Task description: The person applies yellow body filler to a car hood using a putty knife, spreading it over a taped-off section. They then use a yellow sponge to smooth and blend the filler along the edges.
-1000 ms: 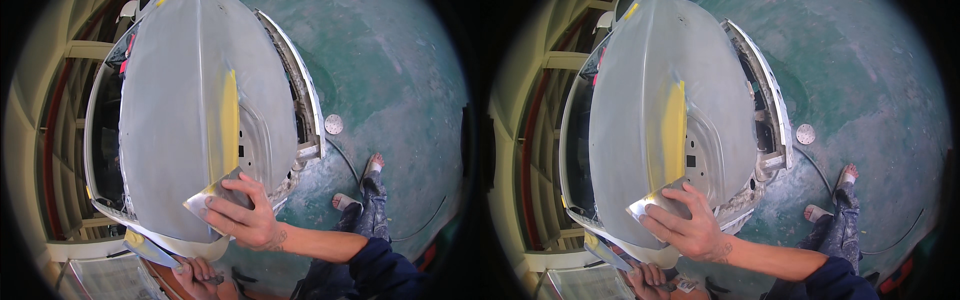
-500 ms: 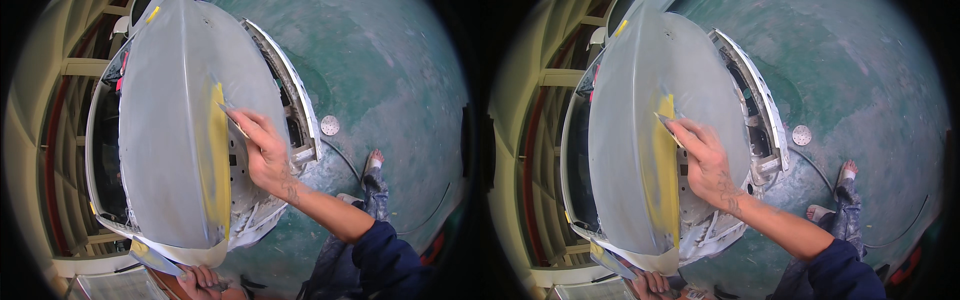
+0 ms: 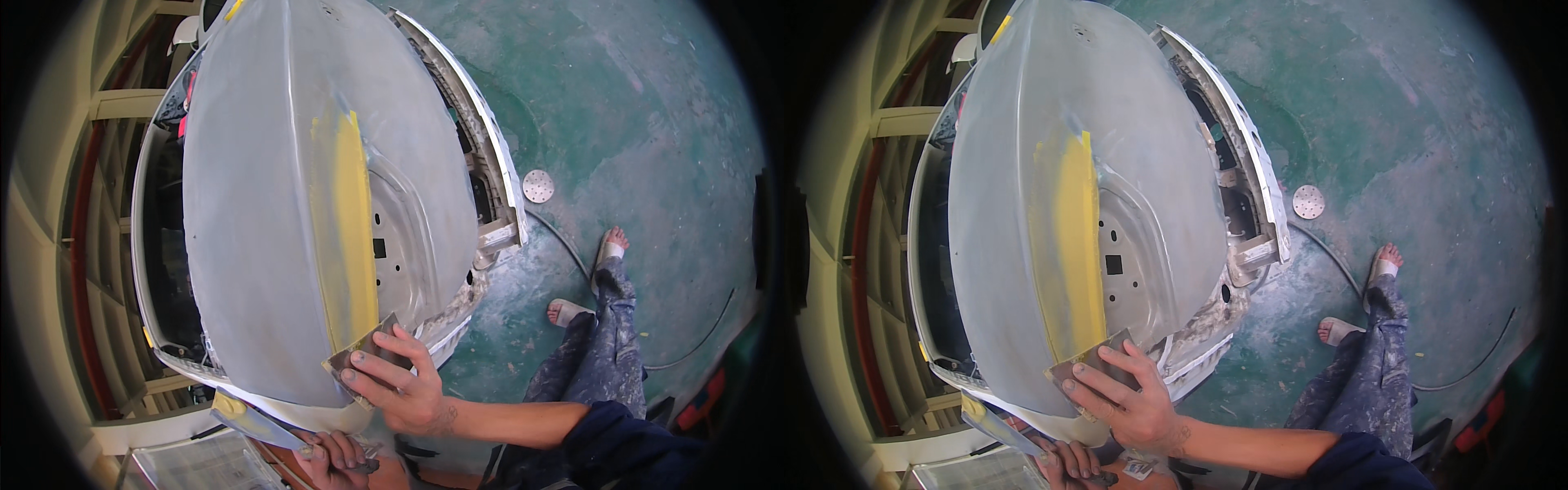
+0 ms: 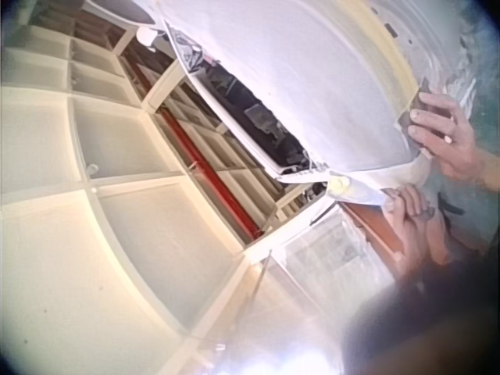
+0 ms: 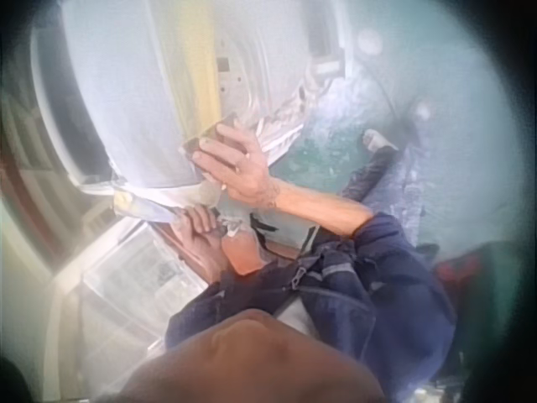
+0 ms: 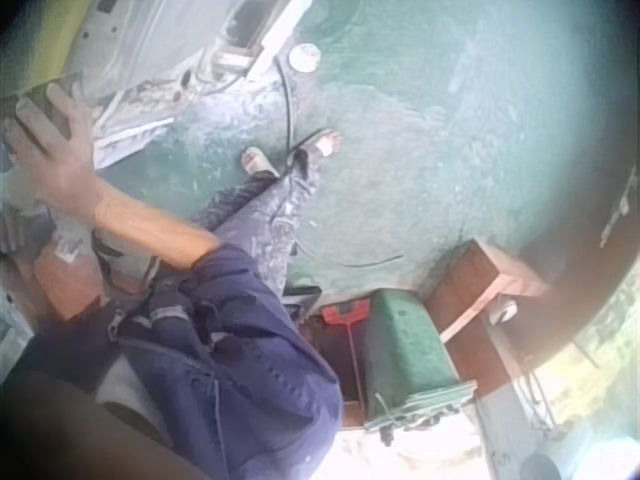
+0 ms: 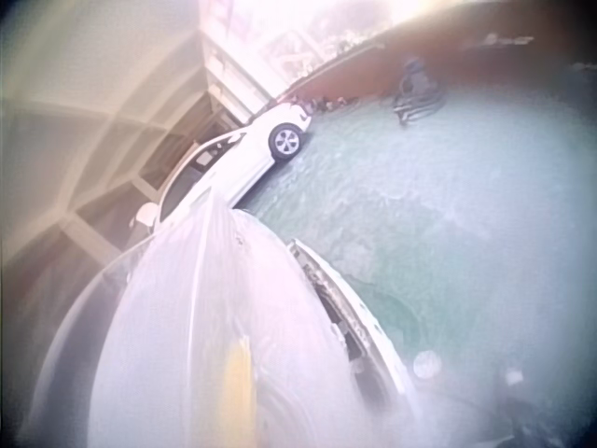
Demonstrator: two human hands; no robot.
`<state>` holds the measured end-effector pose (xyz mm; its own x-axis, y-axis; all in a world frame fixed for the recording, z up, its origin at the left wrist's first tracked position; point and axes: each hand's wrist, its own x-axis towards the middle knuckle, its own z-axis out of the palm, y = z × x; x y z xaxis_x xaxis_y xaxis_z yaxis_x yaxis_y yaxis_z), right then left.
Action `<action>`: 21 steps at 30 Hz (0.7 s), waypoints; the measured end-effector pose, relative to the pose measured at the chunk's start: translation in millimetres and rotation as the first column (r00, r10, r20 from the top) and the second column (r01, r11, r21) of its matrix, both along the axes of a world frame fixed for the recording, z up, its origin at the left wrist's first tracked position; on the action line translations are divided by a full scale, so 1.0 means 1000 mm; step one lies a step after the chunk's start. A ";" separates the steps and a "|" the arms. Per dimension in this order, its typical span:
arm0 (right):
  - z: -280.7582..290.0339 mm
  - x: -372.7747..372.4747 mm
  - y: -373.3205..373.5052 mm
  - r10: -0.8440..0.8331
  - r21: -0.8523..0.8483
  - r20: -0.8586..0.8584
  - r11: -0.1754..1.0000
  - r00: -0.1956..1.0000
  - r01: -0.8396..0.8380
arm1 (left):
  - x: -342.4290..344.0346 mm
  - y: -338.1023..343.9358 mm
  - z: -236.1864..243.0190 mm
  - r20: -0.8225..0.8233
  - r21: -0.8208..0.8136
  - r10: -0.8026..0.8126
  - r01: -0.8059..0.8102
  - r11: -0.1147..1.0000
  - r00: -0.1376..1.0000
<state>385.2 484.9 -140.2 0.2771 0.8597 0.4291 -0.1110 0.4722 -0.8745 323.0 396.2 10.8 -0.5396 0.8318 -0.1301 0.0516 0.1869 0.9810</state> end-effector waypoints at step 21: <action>0.155 0.204 -0.010 0.822 -0.067 -0.160 0.544 0.547 -0.836 | 0.038 -0.051 -0.056 0.509 -0.004 -0.501 0.584 0.812 0.700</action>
